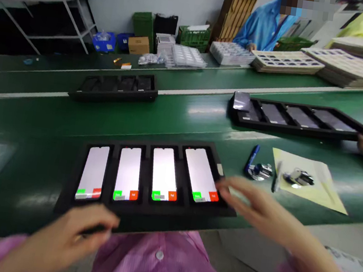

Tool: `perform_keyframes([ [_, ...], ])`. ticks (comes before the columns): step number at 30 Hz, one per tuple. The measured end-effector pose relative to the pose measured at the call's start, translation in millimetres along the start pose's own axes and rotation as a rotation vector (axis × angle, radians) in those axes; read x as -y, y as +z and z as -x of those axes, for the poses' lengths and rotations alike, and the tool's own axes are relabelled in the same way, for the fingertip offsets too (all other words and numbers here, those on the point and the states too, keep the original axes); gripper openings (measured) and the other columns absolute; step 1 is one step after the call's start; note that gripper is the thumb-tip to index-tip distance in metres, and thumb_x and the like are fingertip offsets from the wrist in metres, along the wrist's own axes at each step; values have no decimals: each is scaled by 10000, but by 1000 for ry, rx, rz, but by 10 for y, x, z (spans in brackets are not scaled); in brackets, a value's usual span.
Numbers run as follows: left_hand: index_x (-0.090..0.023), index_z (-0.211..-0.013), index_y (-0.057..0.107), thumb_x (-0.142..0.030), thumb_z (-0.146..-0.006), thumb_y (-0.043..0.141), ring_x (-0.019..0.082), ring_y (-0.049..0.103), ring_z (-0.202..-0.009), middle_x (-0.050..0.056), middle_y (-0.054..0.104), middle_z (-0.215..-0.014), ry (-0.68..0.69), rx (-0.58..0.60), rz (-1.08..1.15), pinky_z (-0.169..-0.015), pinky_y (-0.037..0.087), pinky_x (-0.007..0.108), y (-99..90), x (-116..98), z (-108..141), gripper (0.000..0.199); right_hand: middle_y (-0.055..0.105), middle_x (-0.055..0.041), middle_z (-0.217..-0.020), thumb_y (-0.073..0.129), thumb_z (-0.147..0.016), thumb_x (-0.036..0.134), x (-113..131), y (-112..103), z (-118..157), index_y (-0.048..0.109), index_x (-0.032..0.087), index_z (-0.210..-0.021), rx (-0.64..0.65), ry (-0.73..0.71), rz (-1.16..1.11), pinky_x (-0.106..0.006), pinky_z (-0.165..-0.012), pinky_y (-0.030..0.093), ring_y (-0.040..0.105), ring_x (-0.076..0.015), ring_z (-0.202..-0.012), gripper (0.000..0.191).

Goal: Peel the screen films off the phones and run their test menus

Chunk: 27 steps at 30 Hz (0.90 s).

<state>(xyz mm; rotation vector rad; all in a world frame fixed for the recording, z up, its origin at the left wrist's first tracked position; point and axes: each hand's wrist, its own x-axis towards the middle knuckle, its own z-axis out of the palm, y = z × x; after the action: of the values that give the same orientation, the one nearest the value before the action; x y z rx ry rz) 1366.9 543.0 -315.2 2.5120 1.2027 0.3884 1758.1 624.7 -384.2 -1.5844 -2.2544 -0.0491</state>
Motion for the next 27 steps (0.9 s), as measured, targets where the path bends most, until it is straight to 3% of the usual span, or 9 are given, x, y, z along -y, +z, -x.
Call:
perform_keyframes([
  [2,-272,-1167,754,-401,-1068,474,199,693,-1037,38,753,-1094,-47,-9,-26,-943,595,353,87,83,-459,324,612,-141,-1480,584,-998,629,-23,19,-205,770,254,-1044,22,-3,2,-591,-1017,457,468,-397,-1344,421],
  [5,-259,-1105,790,-401,-1068,447,294,599,-1215,101,689,-1238,-141,-31,-147,-1113,487,558,288,252,-1253,373,593,-131,-1517,528,-1042,559,-101,134,-471,769,255,-1065,39,3,-13,-596,-1035,446,449,-392,-1377,389],
  [8,-192,-1091,784,-344,-1059,427,371,485,-1349,175,603,-1376,-214,-52,-217,-1187,341,706,505,397,-1721,389,616,-131,-1503,451,-1084,437,-205,254,-640,771,234,-1047,77,8,-32,-597,-1037,454,477,-380,-1376,381],
  [12,-180,-1043,770,-284,-1044,416,347,468,-1357,169,603,-1350,-247,-31,-224,-1217,317,695,622,476,-1804,369,673,-130,-1434,485,-1076,399,-281,279,-701,787,232,-992,115,5,-54,-621,-1024,463,523,-395,-1348,355],
  [16,-237,-1087,774,-309,-1031,462,348,440,-1419,128,588,-1423,-224,40,-183,-1230,269,758,601,497,-1811,326,596,-125,-1540,583,-1040,389,-291,301,-762,812,242,-884,94,-13,-83,-704,-1053,413,506,-433,-1385,314],
  [20,-260,-1149,776,-323,-1031,484,389,407,-1484,122,591,-1469,-224,129,-155,-1207,264,821,567,478,-1864,321,669,-83,-1454,628,-1017,320,-365,379,-818,825,284,-864,93,-43,-182,-621,-1025,499,579,-370,-1327,252],
  [24,-240,-1244,735,-395,-1051,533,419,384,-1507,140,520,-1576,-67,-53,-287,-1225,229,819,544,185,-1787,320,644,-79,-1463,648,-1013,303,-392,153,-432,805,271,-877,-10,-172,-332,-573,-1090,510,537,-342,-1372,210],
  [25,-231,-1315,694,-399,-1052,547,403,392,-1501,142,502,-1594,12,-95,-286,-1242,241,784,561,50,-1747,346,669,-80,-1404,668,-999,288,-368,37,-261,790,275,-866,-54,-229,-385,-552,-1051,541,567,-334,-1315,180],
  [27,-209,-1393,627,-403,-1053,565,337,458,-1449,131,550,-1544,187,-75,-172,-1261,319,667,644,-260,-1660,397,722,-95,-1183,668,-970,228,-291,-216,106,778,295,-952,7,-237,-471,-497,-930,598,636,-314,-1124,130],
])
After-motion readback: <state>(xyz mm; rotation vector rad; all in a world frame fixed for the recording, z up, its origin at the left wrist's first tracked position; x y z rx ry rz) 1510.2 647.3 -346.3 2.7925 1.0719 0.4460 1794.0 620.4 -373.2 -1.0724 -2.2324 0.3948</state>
